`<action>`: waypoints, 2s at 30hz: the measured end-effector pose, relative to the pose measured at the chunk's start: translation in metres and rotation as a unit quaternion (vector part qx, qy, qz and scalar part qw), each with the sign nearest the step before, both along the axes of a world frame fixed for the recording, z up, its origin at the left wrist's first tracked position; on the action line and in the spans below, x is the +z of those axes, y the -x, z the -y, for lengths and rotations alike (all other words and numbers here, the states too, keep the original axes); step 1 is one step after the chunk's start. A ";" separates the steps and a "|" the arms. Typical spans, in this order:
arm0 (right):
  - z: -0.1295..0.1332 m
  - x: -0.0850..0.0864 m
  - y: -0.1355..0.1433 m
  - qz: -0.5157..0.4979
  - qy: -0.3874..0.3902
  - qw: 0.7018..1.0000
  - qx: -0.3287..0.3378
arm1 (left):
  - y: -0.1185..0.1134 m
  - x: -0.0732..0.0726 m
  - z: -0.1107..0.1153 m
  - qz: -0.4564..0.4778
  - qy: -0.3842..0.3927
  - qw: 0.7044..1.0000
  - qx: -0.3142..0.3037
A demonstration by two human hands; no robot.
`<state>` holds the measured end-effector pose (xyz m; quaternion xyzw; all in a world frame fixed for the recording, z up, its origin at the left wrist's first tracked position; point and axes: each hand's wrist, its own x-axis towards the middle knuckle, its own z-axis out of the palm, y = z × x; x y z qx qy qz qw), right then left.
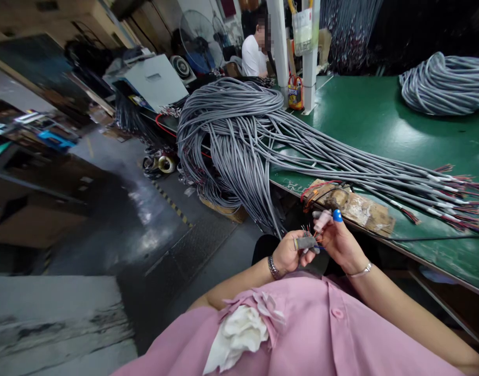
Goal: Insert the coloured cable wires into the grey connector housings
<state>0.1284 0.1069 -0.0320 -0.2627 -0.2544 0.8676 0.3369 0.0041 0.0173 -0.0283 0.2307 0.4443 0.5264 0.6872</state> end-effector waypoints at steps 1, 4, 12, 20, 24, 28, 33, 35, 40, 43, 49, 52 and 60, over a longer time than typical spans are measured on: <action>0.000 0.000 -0.001 -0.005 0.000 1.000 0.004 | 0.000 0.001 0.002 -0.002 -0.004 1.000 0.001; -0.001 -0.002 -0.006 -0.014 -0.006 0.999 0.032 | -0.001 0.004 0.010 -0.040 -0.019 0.999 0.011; 0.003 0.002 -0.011 0.028 -0.035 0.998 0.050 | -0.002 0.006 0.026 -0.233 -0.063 0.967 0.087; 0.004 -0.011 -0.007 0.137 -0.198 0.968 -0.074 | -0.004 0.017 0.020 -0.327 -0.107 0.934 0.095; -0.001 -0.015 -0.002 0.102 -0.156 0.982 -0.041 | -0.004 0.015 0.017 -0.306 -0.088 0.945 0.075; -0.005 -0.011 0.003 0.042 -0.069 0.997 -0.002 | -0.005 0.013 0.015 -0.288 -0.077 0.951 0.077; -0.006 -0.010 0.008 0.015 -0.051 0.997 -0.063 | -0.007 0.011 0.014 -0.293 -0.078 0.950 0.072; -0.006 -0.011 0.009 0.007 -0.048 0.996 -0.072 | -0.008 0.010 0.013 -0.295 -0.078 0.950 0.069; -0.003 -0.012 0.009 -0.006 -0.047 0.997 -0.067 | -0.009 0.008 0.013 -0.294 -0.068 0.951 0.069; -0.002 -0.010 0.009 0.004 -0.054 0.996 -0.070 | -0.008 0.010 0.013 -0.289 -0.061 0.953 0.071; -0.003 -0.009 0.009 0.050 -0.090 0.992 -0.076 | -0.009 0.017 0.009 -0.253 -0.040 0.965 0.060; -0.002 -0.008 0.009 0.060 -0.094 0.991 -0.077 | -0.009 0.016 0.009 -0.238 -0.031 0.969 0.057; 0.004 -0.003 0.005 0.015 -0.066 0.997 -0.049 | -0.012 0.004 0.012 -0.212 -0.053 0.966 0.135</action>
